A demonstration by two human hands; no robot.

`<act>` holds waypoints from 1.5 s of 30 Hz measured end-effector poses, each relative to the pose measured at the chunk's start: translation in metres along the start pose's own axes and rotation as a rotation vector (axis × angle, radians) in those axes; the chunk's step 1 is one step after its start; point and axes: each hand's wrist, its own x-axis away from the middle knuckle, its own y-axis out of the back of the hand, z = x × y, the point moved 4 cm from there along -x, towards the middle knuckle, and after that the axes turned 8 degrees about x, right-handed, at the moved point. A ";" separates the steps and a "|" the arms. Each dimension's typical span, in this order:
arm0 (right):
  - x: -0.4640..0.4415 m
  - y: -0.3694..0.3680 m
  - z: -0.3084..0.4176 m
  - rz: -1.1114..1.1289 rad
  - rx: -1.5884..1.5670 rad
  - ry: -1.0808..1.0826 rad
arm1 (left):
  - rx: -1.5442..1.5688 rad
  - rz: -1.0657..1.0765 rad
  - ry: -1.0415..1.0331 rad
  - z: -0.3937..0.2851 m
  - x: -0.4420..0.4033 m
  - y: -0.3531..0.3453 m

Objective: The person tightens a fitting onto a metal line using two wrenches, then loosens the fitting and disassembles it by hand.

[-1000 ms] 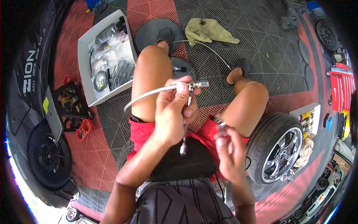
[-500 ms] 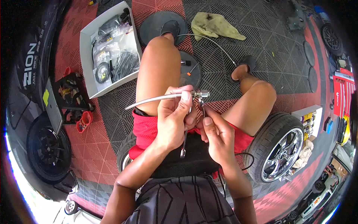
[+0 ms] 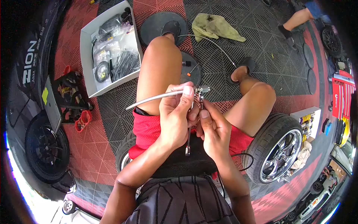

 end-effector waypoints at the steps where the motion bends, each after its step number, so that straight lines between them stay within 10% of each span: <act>1: 0.000 -0.001 0.001 0.000 0.000 0.000 | 0.000 -0.001 0.000 0.001 0.001 0.000; 25: 0.012 0.018 0.039 0.282 -0.992 -0.792 | -0.189 0.042 -0.251 0.013 0.003 0.006; 39: 0.029 0.031 0.017 0.214 -0.360 -0.517 | 0.013 0.149 -0.067 0.001 0.010 0.000; 45: -0.025 0.044 0.061 -0.115 0.585 0.761 | -0.133 0.132 -0.026 0.001 0.023 0.001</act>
